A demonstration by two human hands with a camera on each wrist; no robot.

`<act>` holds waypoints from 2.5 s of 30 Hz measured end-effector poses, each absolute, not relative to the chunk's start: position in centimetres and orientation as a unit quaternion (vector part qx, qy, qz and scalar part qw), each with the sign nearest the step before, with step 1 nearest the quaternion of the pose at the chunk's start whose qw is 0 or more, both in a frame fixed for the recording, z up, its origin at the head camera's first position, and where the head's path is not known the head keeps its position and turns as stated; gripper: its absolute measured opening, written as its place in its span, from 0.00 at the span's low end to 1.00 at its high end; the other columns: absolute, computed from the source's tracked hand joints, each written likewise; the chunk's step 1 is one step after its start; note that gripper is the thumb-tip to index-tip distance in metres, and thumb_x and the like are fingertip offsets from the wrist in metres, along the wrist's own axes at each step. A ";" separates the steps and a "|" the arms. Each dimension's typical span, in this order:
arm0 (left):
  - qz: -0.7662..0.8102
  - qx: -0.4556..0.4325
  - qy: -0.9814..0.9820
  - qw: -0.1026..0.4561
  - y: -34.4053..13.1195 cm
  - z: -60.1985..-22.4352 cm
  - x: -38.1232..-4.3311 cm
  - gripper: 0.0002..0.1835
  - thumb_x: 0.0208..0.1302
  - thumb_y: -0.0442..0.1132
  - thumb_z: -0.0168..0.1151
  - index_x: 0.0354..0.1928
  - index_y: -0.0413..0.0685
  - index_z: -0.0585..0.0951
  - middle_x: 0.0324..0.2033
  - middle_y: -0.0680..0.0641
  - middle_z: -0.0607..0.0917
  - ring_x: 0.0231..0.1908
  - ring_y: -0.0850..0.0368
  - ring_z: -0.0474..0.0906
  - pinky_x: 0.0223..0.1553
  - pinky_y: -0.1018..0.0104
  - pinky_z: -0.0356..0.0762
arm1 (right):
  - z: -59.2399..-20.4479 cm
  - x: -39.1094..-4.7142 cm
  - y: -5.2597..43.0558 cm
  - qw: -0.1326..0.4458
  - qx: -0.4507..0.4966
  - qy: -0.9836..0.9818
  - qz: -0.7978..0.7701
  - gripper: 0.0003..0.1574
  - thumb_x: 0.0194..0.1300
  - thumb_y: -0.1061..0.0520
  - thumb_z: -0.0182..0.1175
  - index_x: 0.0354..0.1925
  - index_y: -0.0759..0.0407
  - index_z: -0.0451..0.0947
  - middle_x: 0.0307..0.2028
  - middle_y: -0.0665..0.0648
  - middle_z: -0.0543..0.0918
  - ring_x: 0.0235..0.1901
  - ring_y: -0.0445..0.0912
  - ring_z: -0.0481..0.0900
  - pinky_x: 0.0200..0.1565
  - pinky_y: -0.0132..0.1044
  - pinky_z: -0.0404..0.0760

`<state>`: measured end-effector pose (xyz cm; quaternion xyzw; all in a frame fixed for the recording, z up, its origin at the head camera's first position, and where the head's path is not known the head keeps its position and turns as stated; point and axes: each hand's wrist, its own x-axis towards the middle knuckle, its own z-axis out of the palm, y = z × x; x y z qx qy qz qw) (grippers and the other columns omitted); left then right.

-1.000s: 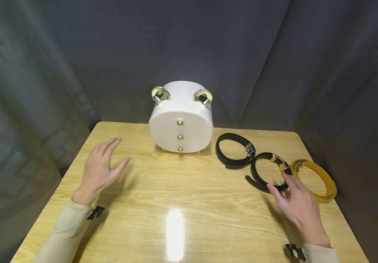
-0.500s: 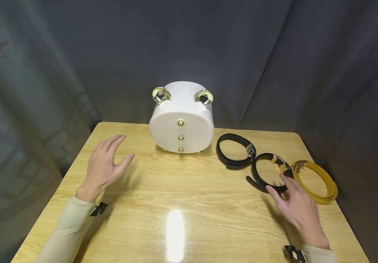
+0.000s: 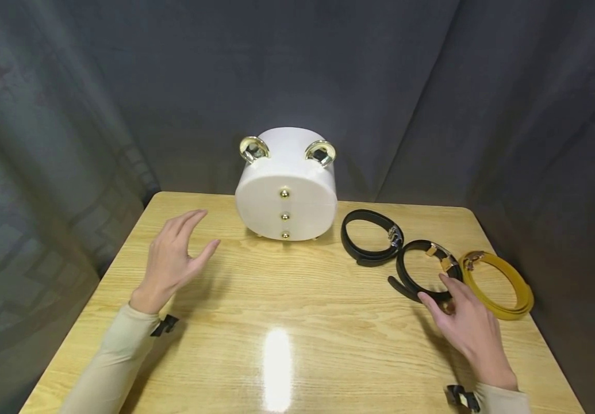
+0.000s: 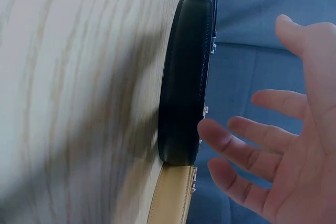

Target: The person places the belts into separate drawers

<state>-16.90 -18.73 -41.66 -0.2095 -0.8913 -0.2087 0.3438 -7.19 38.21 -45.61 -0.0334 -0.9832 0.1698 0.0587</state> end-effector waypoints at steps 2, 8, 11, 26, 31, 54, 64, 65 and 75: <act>-0.209 -0.210 -0.891 0.344 -18.6 -41.6 -16.9 0.33 0.65 0.54 0.71 0.68 0.44 0.80 0.61 0.38 0.85 0.58 0.35 0.82 0.56 0.39 0.83 | -45.7 -7.2 38.3 0.059 -0.033 -0.983 0.171 0.52 0.73 0.30 0.62 0.77 0.65 0.67 0.63 0.78 0.77 0.41 0.66 0.86 0.36 0.68 0.78; -0.214 -0.218 -0.887 0.348 -18.0 -41.6 -17.0 0.33 0.65 0.52 0.72 0.67 0.43 0.80 0.60 0.37 0.86 0.57 0.35 0.83 0.55 0.39 0.84 | -45.8 -7.3 38.5 0.060 -0.031 -0.983 0.169 0.53 0.72 0.30 0.64 0.77 0.65 0.68 0.51 0.72 0.83 0.38 0.61 0.85 0.32 0.61 0.78; -0.216 -0.221 -0.885 0.350 -17.7 -41.7 -17.1 0.33 0.64 0.52 0.72 0.67 0.43 0.80 0.60 0.37 0.86 0.57 0.36 0.84 0.55 0.40 0.84 | -45.9 -7.3 38.6 0.062 -0.029 -0.984 0.165 0.53 0.71 0.30 0.65 0.76 0.65 0.69 0.48 0.70 0.84 0.35 0.56 0.84 0.30 0.56 0.77; -0.218 -0.235 -0.883 0.343 -16.1 -41.5 -17.5 0.33 0.66 0.53 0.71 0.67 0.43 0.80 0.61 0.38 0.86 0.57 0.38 0.84 0.53 0.42 0.86 | -46.9 -7.6 38.9 0.057 -0.008 -0.983 0.173 0.50 0.70 0.34 0.68 0.72 0.68 0.72 0.55 0.74 0.81 0.33 0.49 0.81 0.31 0.46 0.76; -0.219 -0.238 -0.881 0.345 -15.5 -41.5 -17.5 0.32 0.64 0.51 0.72 0.66 0.43 0.81 0.60 0.38 0.86 0.56 0.38 0.84 0.53 0.42 0.86 | -47.1 -7.6 39.0 0.051 -0.007 -0.984 0.173 0.50 0.70 0.34 0.68 0.72 0.68 0.72 0.50 0.71 0.82 0.33 0.47 0.79 0.31 0.43 0.74; -0.228 -0.240 -0.891 0.309 -12.8 -41.1 -17.7 0.28 0.67 0.50 0.72 0.64 0.45 0.83 0.60 0.41 0.87 0.57 0.41 0.85 0.56 0.45 0.86 | -48.0 -8.0 39.4 0.051 0.002 -0.980 0.194 0.45 0.70 0.39 0.71 0.68 0.72 0.74 0.49 0.72 0.83 0.34 0.49 0.81 0.35 0.53 0.80; -0.245 -0.243 -0.887 0.306 -11.3 -40.9 -18.3 0.27 0.67 0.50 0.71 0.64 0.45 0.83 0.61 0.42 0.87 0.57 0.42 0.85 0.55 0.47 0.86 | -48.3 -8.1 39.4 0.052 0.003 -0.978 0.204 0.38 0.71 0.42 0.70 0.64 0.69 0.78 0.63 0.78 0.77 0.42 0.62 0.86 0.42 0.64 0.82; -0.246 -0.244 -0.887 0.305 -11.2 -40.8 -18.4 0.27 0.67 0.51 0.70 0.64 0.45 0.83 0.61 0.42 0.87 0.57 0.42 0.85 0.55 0.47 0.86 | -48.3 -8.1 39.4 0.051 0.003 -0.978 0.204 0.38 0.71 0.42 0.70 0.64 0.69 0.79 0.62 0.78 0.77 0.42 0.62 0.86 0.41 0.63 0.82; -0.255 -0.245 -0.885 0.302 -10.2 -40.0 -19.0 0.27 0.69 0.51 0.69 0.65 0.46 0.82 0.62 0.41 0.86 0.58 0.42 0.85 0.57 0.49 0.85 | -48.2 -8.4 39.1 0.069 0.005 -0.979 0.191 0.28 0.70 0.47 0.71 0.57 0.68 0.84 0.56 0.74 0.82 0.35 0.51 0.82 0.34 0.45 0.77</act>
